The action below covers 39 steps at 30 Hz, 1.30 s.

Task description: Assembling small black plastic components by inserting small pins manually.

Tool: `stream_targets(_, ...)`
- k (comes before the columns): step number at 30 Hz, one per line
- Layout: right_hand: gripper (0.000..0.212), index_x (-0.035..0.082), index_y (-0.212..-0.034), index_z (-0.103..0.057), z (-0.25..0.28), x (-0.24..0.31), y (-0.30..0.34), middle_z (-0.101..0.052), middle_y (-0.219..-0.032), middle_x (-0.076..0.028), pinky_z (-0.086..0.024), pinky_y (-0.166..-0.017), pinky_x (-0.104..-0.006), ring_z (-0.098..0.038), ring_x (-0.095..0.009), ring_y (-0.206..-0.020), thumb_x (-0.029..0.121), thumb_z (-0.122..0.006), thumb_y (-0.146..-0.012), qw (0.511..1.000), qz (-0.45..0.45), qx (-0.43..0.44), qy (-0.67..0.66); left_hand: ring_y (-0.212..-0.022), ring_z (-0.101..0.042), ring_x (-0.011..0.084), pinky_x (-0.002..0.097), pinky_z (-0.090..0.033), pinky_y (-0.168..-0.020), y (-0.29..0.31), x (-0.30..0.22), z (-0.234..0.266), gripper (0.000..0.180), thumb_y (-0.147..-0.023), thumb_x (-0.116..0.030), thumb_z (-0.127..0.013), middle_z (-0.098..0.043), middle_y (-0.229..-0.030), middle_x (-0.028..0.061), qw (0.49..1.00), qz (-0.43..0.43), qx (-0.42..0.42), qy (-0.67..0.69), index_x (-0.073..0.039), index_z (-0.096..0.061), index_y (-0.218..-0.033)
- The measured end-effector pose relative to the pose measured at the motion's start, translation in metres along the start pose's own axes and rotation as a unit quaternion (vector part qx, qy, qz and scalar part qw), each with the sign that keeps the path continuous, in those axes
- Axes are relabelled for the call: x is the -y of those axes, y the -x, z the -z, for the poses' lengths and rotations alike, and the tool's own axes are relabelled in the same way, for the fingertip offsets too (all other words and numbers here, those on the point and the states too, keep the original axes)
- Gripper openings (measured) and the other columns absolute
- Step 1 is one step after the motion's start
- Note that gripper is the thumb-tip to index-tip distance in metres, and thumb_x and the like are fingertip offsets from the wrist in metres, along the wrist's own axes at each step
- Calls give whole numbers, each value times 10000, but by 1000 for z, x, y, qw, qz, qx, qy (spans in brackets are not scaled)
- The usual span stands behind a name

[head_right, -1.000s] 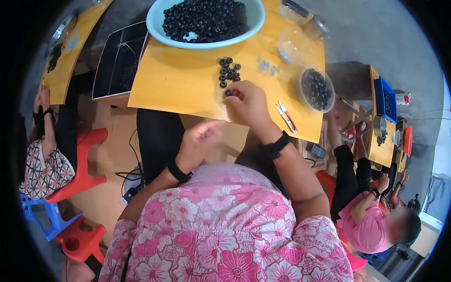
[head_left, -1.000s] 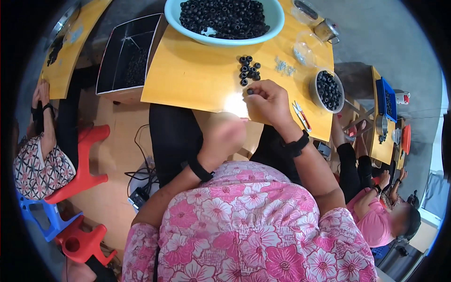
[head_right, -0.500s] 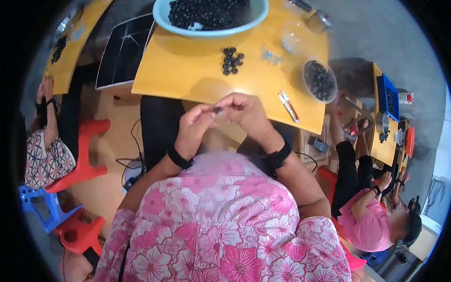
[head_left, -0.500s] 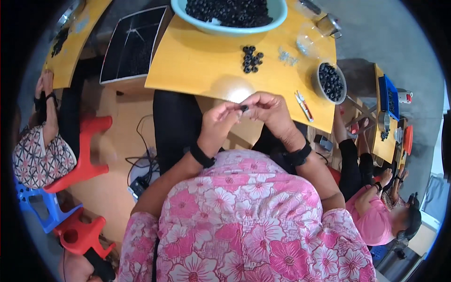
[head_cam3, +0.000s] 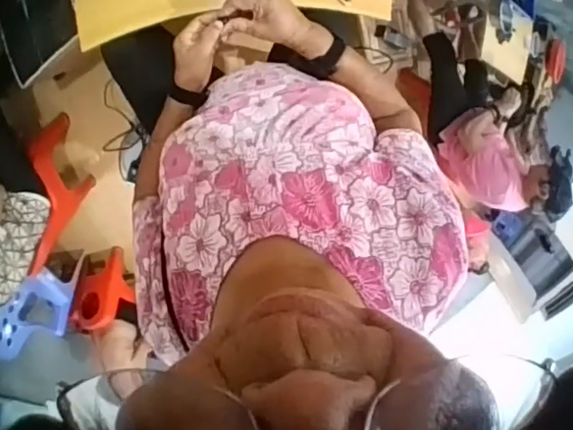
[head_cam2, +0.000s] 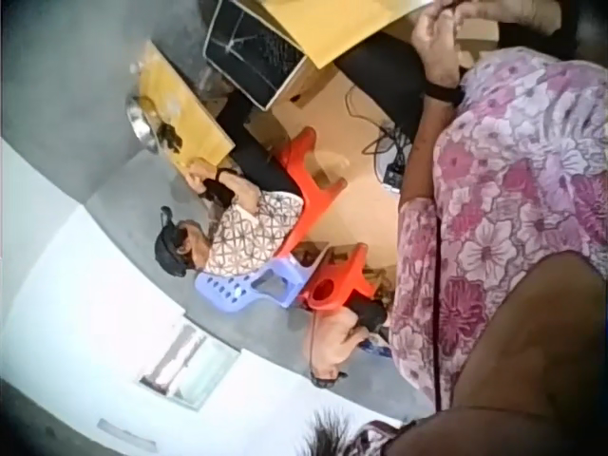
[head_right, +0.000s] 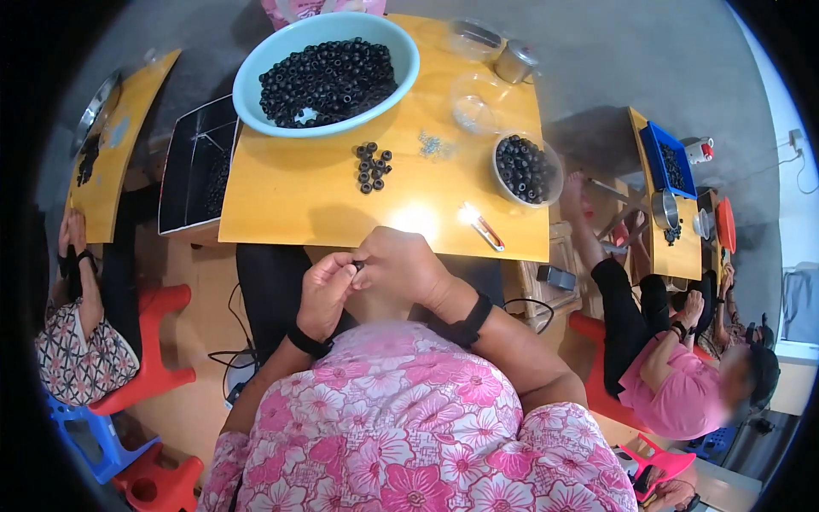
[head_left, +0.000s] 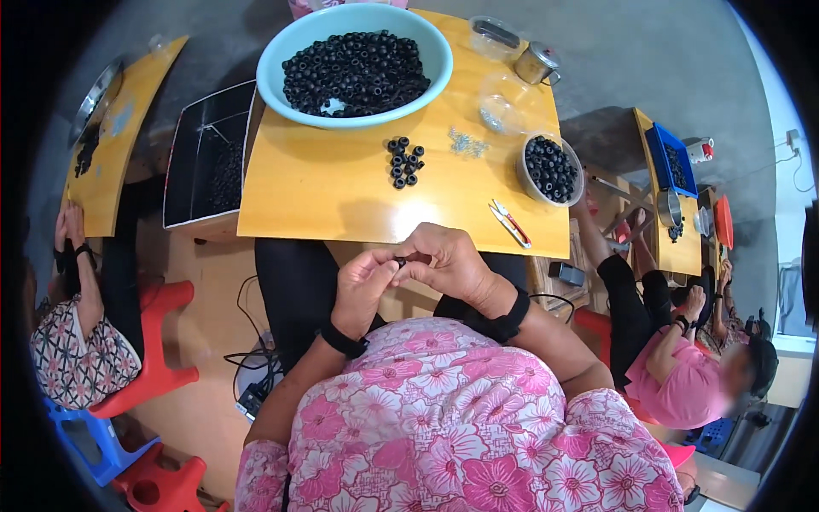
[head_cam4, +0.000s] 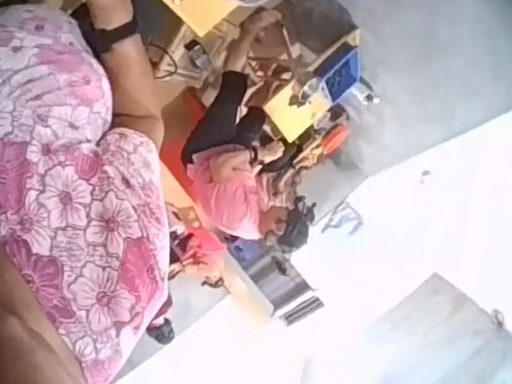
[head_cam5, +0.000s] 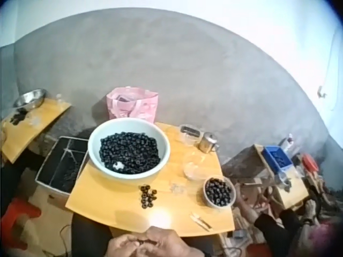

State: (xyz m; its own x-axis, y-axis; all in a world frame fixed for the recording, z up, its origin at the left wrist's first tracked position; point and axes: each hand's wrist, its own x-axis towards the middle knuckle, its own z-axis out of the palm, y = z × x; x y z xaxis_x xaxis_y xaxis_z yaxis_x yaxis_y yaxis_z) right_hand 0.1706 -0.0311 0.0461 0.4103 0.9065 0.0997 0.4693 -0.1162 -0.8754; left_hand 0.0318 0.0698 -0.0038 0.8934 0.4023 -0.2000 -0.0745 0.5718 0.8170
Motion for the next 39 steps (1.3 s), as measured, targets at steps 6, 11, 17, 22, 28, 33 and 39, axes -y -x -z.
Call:
stream_targets(6,103,11,-832,-673,49,-33,-23,-657,-814,-148,-506,-672,-346,-639,-287,-731,97,-652,-780,984,-34,-140,104,-756,-540,82,316,-514,-821,-4,0,-1,114,-955,-88,-495,-564,-831,13,1000,21,-1,17,-24,-557,-1026)
stream_targets(11,123,1,-884,-690,86,-77,-46,-671,-781,-144,-509,-640,-307,-639,-215,-663,53,-666,-774,933,-52,-237,266,-756,-542,80,296,-509,-816,-7,1,-1,131,-954,-139,-526,-571,-844,9,1000,23,3,4,-37,-554,-1030)
stream_targets(17,162,56,-878,-700,85,-77,-55,-667,-870,-169,-506,-731,-398,-637,-346,-798,159,-653,-762,935,-120,-216,255,-764,-537,79,246,-478,-780,-6,-1,-1,143,-958,-160,-520,-587,-875,9,999,36,-8,-28,-45,-555,-1036)
stream_targets(22,145,62,-851,-705,83,-80,-52,-669,-859,-159,-509,-739,-394,-638,-341,-799,147,-641,-751,940,-133,-194,248,-772,-527,71,231,-454,-746,-4,-6,-2,156,-958,-175,-521,-587,-876,10,999,37,-3,-37,-45,-552,-1039)
stream_targets(28,139,56,-839,-701,84,-86,-47,-672,-835,-146,-508,-740,-382,-643,-318,-791,157,-653,-757,949,-144,-186,211,-771,-523,64,219,-446,-735,-4,-6,-1,151,-956,-169,-518,-591,-881,6,999,22,12,-45,-48,-552,-1039)
stream_targets(33,209,49,-931,-693,79,-82,-54,-666,-885,-164,-507,-726,-364,-643,-312,-796,193,-682,-780,952,-95,-200,213,-779,-529,63,219,-447,-740,-4,-2,1,151,-952,-164,-525,-591,-885,4,999,29,7,-29,-47,-556,-1041)
stream_targets(39,209,53,-976,-689,65,-73,-72,-643,-833,-178,-500,-717,-387,-627,-333,-782,138,-645,-790,966,-77,-167,184,-778,-553,76,227,-462,-752,-6,-1,0,138,-947,-116,-526,-589,-876,11,1000,24,6,-18,-23,-553,-1046)
